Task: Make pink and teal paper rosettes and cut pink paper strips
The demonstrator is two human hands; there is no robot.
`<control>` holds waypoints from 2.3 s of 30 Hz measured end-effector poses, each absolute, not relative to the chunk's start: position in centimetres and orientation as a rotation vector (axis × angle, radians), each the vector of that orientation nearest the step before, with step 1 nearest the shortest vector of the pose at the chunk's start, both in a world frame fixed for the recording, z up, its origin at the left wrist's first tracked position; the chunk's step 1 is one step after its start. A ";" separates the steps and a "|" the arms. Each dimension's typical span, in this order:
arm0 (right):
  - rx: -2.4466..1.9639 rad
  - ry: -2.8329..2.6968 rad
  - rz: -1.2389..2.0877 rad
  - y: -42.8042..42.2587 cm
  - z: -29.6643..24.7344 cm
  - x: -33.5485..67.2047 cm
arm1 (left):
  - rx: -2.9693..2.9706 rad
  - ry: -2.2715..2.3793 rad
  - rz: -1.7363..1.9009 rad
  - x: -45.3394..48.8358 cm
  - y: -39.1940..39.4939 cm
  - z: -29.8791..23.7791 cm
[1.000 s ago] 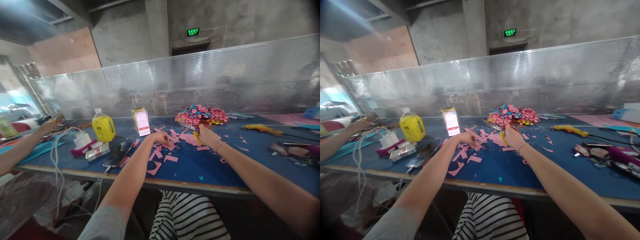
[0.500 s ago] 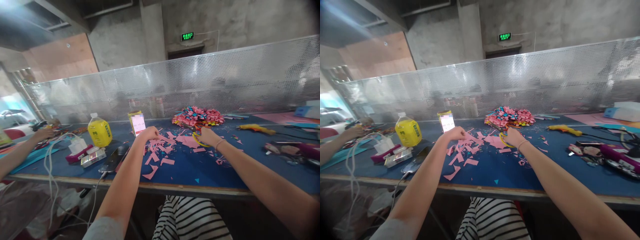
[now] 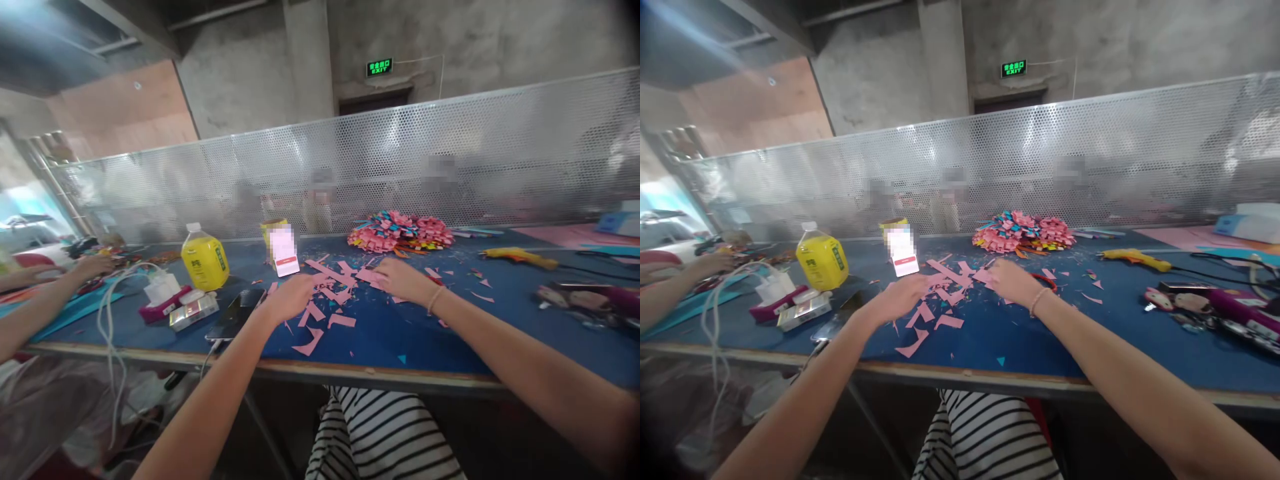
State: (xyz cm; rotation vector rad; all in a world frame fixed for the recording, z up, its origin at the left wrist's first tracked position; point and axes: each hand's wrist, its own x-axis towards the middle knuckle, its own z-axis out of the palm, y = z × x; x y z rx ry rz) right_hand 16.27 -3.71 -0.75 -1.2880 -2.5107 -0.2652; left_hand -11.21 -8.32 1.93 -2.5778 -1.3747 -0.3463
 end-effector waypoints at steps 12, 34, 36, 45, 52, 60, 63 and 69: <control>-0.686 -2.776 -0.068 -5.1 -1.9 12.7 | -2.479 -1.496 -0.530 -11.8 -15.2 -1.3; -0.531 -2.913 0.315 -7.2 -0.9 11.5 | -2.472 -1.545 -0.586 -12.6 -16.5 -1.9; -0.494 -2.896 0.350 -7.4 -0.9 10.8 | -2.463 -1.525 -0.595 -12.9 -16.8 -2.0; -0.619 -2.885 0.248 -7.5 -0.7 7.8 | -2.508 -1.562 -0.733 -15.1 -17.0 -2.4; -0.429 -2.948 0.170 -7.8 -0.3 7.6 | -2.597 -1.635 -0.730 -15.3 -15.7 -1.6; -0.441 -2.938 0.246 -7.7 -0.5 7.7 | -2.587 -1.408 -0.356 -15.2 -15.8 -1.2; -0.532 -2.835 0.303 -7.6 -1.0 7.2 | -2.550 -1.451 -0.351 -14.9 -16.0 -1.4; -0.714 -2.629 0.219 -7.4 -2.1 5.5 | -2.473 -1.563 -0.539 -14.8 -16.0 -1.8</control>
